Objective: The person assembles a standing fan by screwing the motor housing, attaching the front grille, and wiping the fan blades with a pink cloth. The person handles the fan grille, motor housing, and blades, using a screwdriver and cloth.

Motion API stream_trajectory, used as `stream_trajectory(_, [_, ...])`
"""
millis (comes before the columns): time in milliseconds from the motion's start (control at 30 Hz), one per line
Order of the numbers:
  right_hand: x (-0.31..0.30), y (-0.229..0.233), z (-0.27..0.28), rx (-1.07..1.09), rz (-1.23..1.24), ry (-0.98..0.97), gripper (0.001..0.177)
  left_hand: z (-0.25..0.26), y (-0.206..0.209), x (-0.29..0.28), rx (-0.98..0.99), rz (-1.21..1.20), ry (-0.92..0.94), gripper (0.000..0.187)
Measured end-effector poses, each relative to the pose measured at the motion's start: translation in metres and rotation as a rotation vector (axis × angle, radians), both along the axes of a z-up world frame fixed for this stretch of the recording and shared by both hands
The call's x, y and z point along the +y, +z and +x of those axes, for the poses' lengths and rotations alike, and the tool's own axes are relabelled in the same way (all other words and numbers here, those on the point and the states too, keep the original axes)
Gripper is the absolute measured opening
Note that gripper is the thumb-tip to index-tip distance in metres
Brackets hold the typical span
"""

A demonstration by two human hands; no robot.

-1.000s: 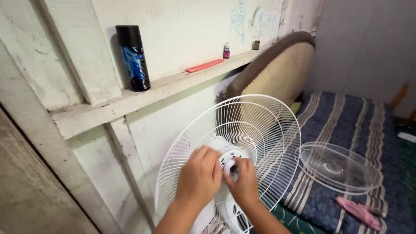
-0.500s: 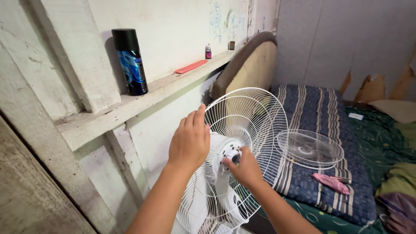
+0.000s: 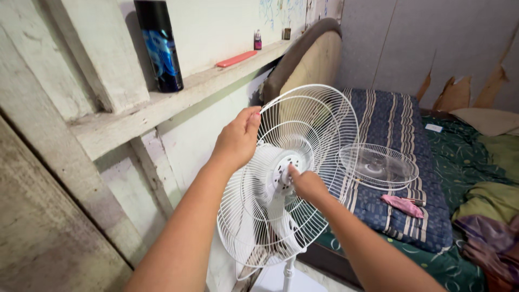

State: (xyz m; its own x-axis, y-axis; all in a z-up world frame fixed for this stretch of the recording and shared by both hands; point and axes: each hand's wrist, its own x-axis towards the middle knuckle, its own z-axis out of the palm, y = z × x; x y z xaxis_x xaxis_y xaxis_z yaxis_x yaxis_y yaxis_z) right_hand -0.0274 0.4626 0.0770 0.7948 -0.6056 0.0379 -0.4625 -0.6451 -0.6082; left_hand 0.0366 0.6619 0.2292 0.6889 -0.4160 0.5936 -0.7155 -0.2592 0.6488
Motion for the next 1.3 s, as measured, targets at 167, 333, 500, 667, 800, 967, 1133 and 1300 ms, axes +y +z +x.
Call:
stream_trajectory(167, [-0.004,-0.006,-0.001,-0.114,-0.306,0.069,0.080,-0.006,0.002,0.001,0.099,0.002,-0.006,0.044])
stream_trajectory(333, [-0.006,-0.007,0.002,-0.026,0.125,-0.008,0.085,-0.014,0.004,0.005,0.077,-0.020,-0.026,0.045])
stream_trajectory(500, [-0.005,-0.005,0.002,-0.226,-0.201,0.090,0.078,-0.011,0.002,0.005,0.111,-0.009,-0.012,0.046])
stream_trajectory(667, [0.002,0.001,0.004,-0.007,0.357,-0.044,0.085,-0.006,-0.002,0.003,0.054,-0.056,-0.048,0.046])
stream_trajectory(800, [0.004,0.000,0.004,-0.303,-0.154,0.051,0.068,-0.006,-0.002,0.004,0.057,-0.052,-0.038,0.046])
stream_trajectory(967, [-0.002,-0.009,0.006,-0.139,0.506,-0.038,0.071,-0.009,-0.002,0.006,0.126,-0.035,-0.037,0.046])
stream_trajectory(1133, [-0.008,-0.014,0.010,-0.245,0.032,0.075,0.073,-0.010,0.000,0.005,0.062,-0.031,-0.014,0.045])
stream_trajectory(1300, [-0.008,-0.009,0.010,-0.167,0.061,0.013,0.076,-0.010,0.001,0.004,0.080,-0.019,-0.012,0.045])
